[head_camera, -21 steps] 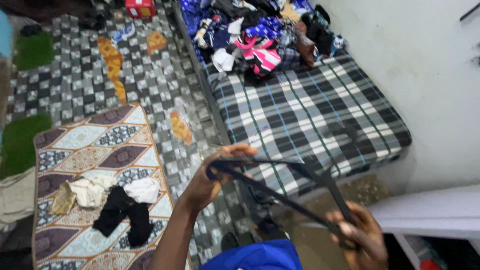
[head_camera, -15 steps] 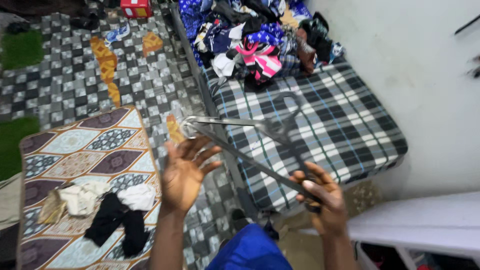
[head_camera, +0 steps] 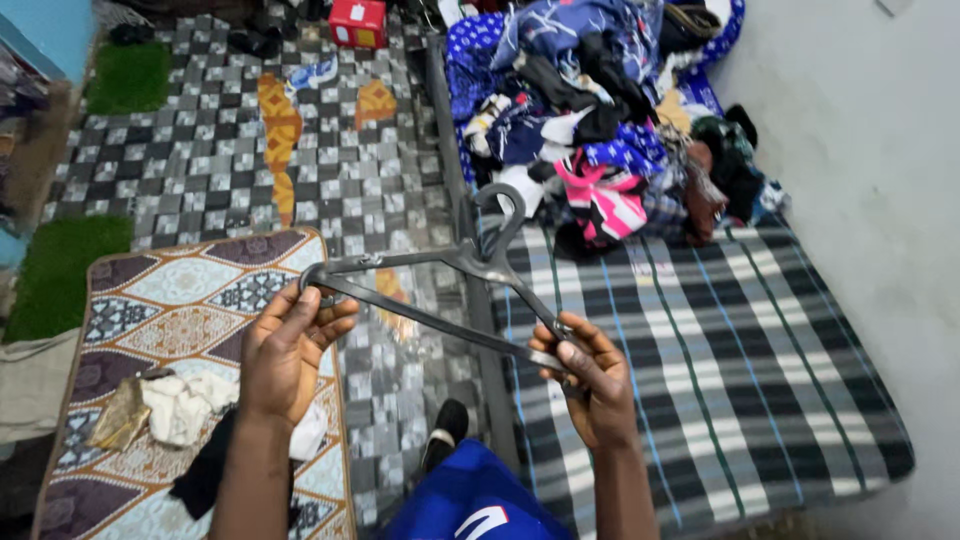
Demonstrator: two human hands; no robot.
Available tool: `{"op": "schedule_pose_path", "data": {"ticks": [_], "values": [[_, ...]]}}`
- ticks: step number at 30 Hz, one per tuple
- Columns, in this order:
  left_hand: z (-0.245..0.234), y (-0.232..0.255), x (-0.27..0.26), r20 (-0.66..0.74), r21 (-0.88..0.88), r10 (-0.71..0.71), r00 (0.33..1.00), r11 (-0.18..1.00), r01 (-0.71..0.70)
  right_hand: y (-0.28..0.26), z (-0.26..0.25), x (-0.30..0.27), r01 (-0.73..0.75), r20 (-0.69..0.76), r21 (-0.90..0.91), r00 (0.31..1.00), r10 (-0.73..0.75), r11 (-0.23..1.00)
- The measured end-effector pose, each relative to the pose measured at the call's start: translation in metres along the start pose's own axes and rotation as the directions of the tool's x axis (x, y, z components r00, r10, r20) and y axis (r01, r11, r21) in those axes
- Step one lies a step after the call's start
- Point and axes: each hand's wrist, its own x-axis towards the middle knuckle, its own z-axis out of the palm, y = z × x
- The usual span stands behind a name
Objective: The person takes various shirts and pants from a bed, places them onto hangers by hand, and hangs them on a closet rod.
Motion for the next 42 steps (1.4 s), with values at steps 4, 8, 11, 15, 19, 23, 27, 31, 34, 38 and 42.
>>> {"op": "schedule_pose_path", "data": {"ticks": [4, 8, 11, 15, 19, 23, 27, 31, 34, 38, 42], "values": [[0.007, 0.008, 0.076, 0.016, 0.031, 0.036, 0.999, 0.999, -0.037, -0.008, 0.024, 0.078, 0.084, 0.004, 0.054, 0.996, -0.085, 0.995], [0.017, -0.003, 0.149, -0.048, -0.011, 0.032, 0.998, 0.999, -0.032, -0.021, 0.041, 0.136, 0.097, -0.097, 0.031, 0.991, -0.093, 0.995], [0.019, -0.022, 0.198, -0.068, -0.014, -0.027, 0.997, 1.000, 0.026, -0.022, 0.041, 0.168, 0.073, -0.167, -0.024, 0.983, -0.076, 0.997], [0.022, -0.040, 0.285, -0.034, 0.011, -0.089, 0.995, 0.996, 0.089, -0.013, 0.047, 0.223, -0.011, -0.320, -0.218, 0.946, -0.061, 0.976], [0.028, -0.058, 0.383, 0.050, 0.024, -0.170, 0.984, 0.985, 0.169, 0.003, 0.059, 0.284, -0.086, -0.430, -0.330, 0.900, -0.068, 0.940], [0.054, -0.065, 0.494, 0.165, 0.054, -0.258, 0.952, 0.966, 0.252, 0.009, 0.078, 0.353, -0.248, -0.532, -0.509, 0.843, -0.075, 0.824], [0.085, -0.059, 0.576, 0.254, 0.151, -0.351, 0.901, 0.935, 0.321, 0.020, 0.096, 0.404, -0.340, -0.624, -0.559, 0.773, -0.113, 0.756], [0.108, -0.062, 0.638, 0.336, 0.265, -0.449, 0.828, 0.889, 0.375, 0.034, 0.100, 0.431, -0.404, -0.679, -0.521, 0.730, -0.079, 0.752], [0.131, -0.083, 0.668, 0.385, 0.372, -0.493, 0.780, 0.857, 0.358, 0.038, 0.097, 0.454, -0.299, -0.663, -0.416, 0.746, -0.062, 0.859], [0.160, -0.129, 0.689, 0.428, 0.371, -0.557, 0.711, 0.826, 0.424, 0.023, 0.094, 0.477, -0.268, -0.769, -0.341, 0.631, -0.103, 0.901], [0.196, -0.168, 0.701, 0.476, 0.433, -0.638, 0.605, 0.769, 0.471, 0.006, 0.076, 0.498, -0.186, -0.823, -0.264, 0.555, -0.121, 0.946]]}}
